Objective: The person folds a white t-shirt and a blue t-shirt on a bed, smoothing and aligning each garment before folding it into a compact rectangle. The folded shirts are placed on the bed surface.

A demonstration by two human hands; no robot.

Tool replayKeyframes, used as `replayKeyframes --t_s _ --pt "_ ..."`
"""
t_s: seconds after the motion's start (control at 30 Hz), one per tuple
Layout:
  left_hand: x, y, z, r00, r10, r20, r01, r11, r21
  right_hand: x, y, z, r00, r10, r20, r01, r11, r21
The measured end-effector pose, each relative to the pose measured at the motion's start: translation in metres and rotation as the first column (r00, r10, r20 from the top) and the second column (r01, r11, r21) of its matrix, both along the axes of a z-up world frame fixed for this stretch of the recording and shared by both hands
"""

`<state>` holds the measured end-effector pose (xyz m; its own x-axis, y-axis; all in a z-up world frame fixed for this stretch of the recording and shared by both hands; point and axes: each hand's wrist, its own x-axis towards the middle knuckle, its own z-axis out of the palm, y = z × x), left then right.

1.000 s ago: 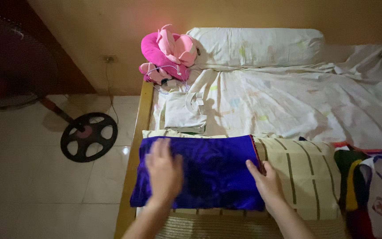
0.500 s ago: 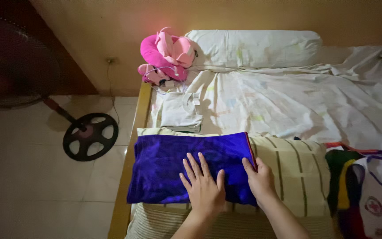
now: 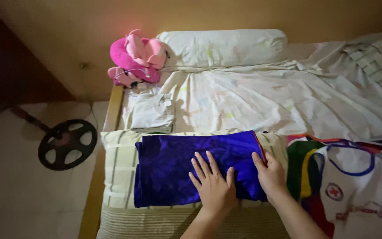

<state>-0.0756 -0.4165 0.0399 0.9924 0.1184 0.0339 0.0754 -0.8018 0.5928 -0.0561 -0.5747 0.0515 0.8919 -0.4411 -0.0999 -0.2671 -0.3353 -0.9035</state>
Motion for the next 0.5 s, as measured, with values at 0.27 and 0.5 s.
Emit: replayKeyframes --t_s 0.27,0.5 --pt "-0.006 -0.042 0.0 0.997 -0.034 -0.064 0.034 0.999 -0.001 -0.015 -0.041 0.007 1.0 -0.018 -0.025 0.017 0.998 -0.057" --pt "0.012 -0.027 0.016 0.923 -0.111 -0.369 0.046 0.982 -0.181 -0.012 -0.031 0.026 0.992 -0.022 -0.125 0.002 0.987 -0.161"
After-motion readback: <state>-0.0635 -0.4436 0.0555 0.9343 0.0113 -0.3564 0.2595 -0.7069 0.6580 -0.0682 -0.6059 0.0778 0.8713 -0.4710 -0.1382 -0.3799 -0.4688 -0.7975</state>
